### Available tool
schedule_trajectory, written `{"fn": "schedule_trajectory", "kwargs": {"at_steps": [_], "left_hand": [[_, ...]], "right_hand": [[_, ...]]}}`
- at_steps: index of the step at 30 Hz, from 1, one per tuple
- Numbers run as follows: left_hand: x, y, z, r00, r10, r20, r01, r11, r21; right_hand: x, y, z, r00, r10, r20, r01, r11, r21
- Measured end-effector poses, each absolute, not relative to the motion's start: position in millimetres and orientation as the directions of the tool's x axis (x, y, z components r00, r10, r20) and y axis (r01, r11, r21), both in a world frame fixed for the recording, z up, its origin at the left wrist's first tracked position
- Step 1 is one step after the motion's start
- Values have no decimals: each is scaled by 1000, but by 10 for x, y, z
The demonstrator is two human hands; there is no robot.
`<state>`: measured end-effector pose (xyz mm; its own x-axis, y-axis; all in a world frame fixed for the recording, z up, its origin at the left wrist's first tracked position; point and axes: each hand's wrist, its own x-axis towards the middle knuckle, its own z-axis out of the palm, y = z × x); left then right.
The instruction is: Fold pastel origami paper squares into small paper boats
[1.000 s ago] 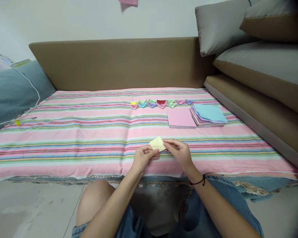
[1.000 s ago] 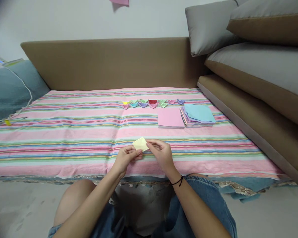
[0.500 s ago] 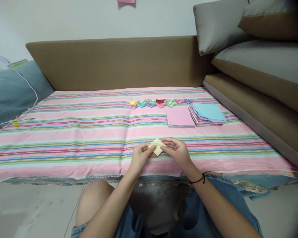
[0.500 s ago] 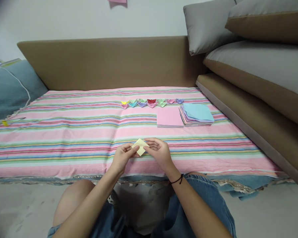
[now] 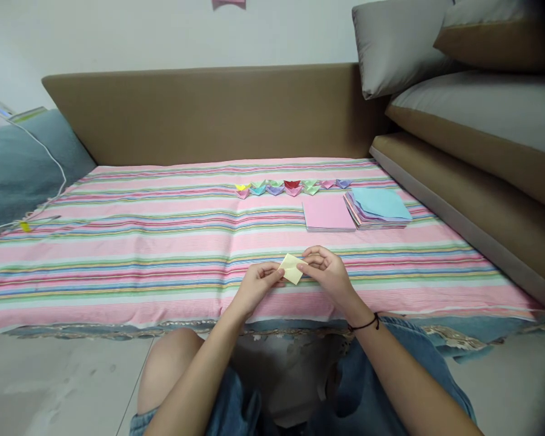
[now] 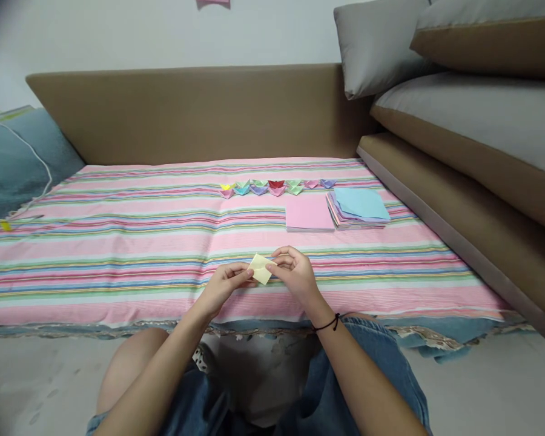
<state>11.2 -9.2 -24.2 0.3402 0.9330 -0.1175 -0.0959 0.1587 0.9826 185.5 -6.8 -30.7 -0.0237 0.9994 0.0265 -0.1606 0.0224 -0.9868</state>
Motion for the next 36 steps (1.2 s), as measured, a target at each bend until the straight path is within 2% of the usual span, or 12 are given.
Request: {"fn": "schedule_trajectory", "kwargs": {"at_steps": [4,8,11,14,18,21,24,30,36], "left_hand": [[118,-94,-267,239,971,-33,-37,43,998],[152,-113,-251,198,979,-56,-58,68,996],[185,-138,-227,241,969,-57,-71,76,995],[190,-154,-204,306,952,16,-46,-2,999],[144,-148,-168,385,917,105,124,-164,979],[126,-143,-154,431,898,94,172,-184,968],[137,-138,-175,396,914,94,142,-162,977],[123,-84,-267,146,986,76,-26,-73,997],[109,-94,-239,193,979,61,-64,-49,997]], "right_hand": [[1831,-84,-337,-114,993,27,-117,14,-993],[1809,-95,-336,-92,996,-2,-208,-21,-978],[1809,-96,-326,-58,998,-15,-251,-30,-968],[1817,-97,-320,-44,999,20,-182,11,-983],[1830,-94,-319,-50,997,64,-108,58,-992],[1832,-91,-319,-42,996,76,-109,71,-991],[1830,-86,-310,-31,996,79,-126,74,-989],[1820,-94,-302,-86,989,117,-181,100,-978],[1801,-124,-329,-36,986,165,-91,161,-983]]}}
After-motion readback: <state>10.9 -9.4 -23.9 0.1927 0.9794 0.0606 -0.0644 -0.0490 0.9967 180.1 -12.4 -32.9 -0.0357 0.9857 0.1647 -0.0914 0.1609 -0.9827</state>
